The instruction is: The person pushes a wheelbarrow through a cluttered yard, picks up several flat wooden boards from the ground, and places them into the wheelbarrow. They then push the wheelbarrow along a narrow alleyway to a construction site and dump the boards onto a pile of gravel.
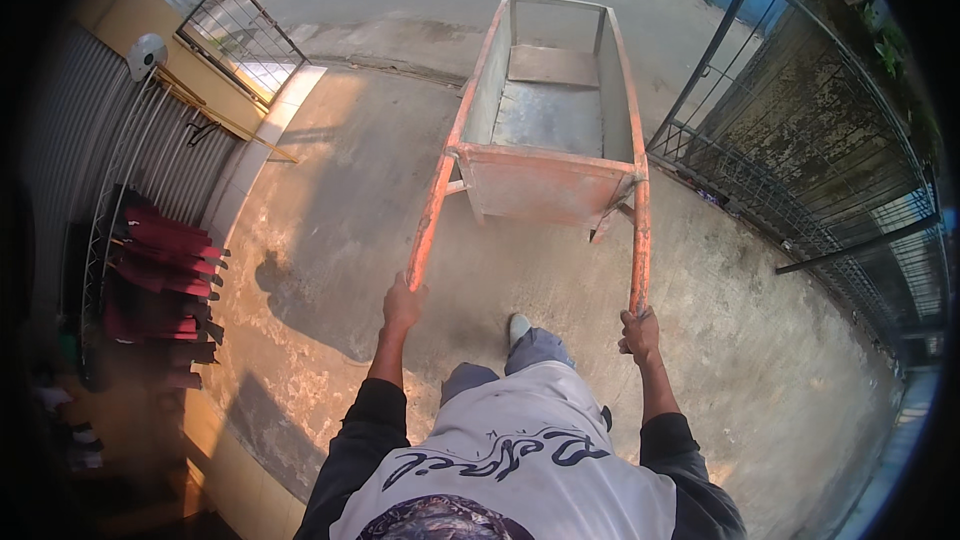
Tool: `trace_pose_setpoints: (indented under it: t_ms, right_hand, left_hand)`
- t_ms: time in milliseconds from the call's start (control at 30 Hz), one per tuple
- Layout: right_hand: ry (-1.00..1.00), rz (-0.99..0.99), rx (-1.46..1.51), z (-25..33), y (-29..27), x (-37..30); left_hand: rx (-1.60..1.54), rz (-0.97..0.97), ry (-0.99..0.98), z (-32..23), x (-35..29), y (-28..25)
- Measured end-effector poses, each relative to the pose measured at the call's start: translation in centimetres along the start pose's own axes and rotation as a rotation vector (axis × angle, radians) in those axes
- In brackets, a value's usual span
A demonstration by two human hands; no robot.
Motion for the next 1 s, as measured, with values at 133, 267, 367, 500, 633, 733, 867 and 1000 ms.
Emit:
trace_pose_setpoints:
  t_ms: [133,267,367,500,633,733,867,1000]
  right_hand:
    - [-0.02,0.009,0.037,6.9,1.7,6.6]
    - [0.005,-0.039,0.057,13.6,6.4,12.0]
    - [0.055,-0.1,0.027,17.3,9.2,15.8]
    - [0.08,-0.133,0.048,19.5,10.0,22.2]
    - [0.088,-0.16,0.069,24.4,13.2,26.7]
    - [0.096,-0.189,0.11,28.2,16.2,29.5]
    - [0.131,-0.226,0.113,34.5,19.9,34.2]
    - [0.142,-0.256,0.157,38.6,22.1,37.1]
  left_hand:
    - [0.065,0.021,-0.015,-5.8,9.6,-3.6]
    - [0.08,0.039,-0.003,-8.4,20.0,-7.1]
    - [0.074,0.047,0.042,-9.7,26.8,-7.7]
    - [0.089,0.103,0.052,-13.9,34.1,-8.8]
    - [0.093,0.146,0.09,-17.3,42.4,-11.5]
    - [0.089,0.157,0.145,-19.5,49.1,-14.1]
    - [0.136,0.159,0.163,-22.3,58.4,-16.7]
    - [0.187,0.192,0.163,-25.5,65.0,-17.9]
Point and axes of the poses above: each hand's wrist, its own x-axis towards the middle knuckle, its own y-axis out of the palm, z = x × y, the point moved 1 cm from there along x, towards the middle knuckle, and after that the axes turned 6 degrees about z, right-handed, at the moved point
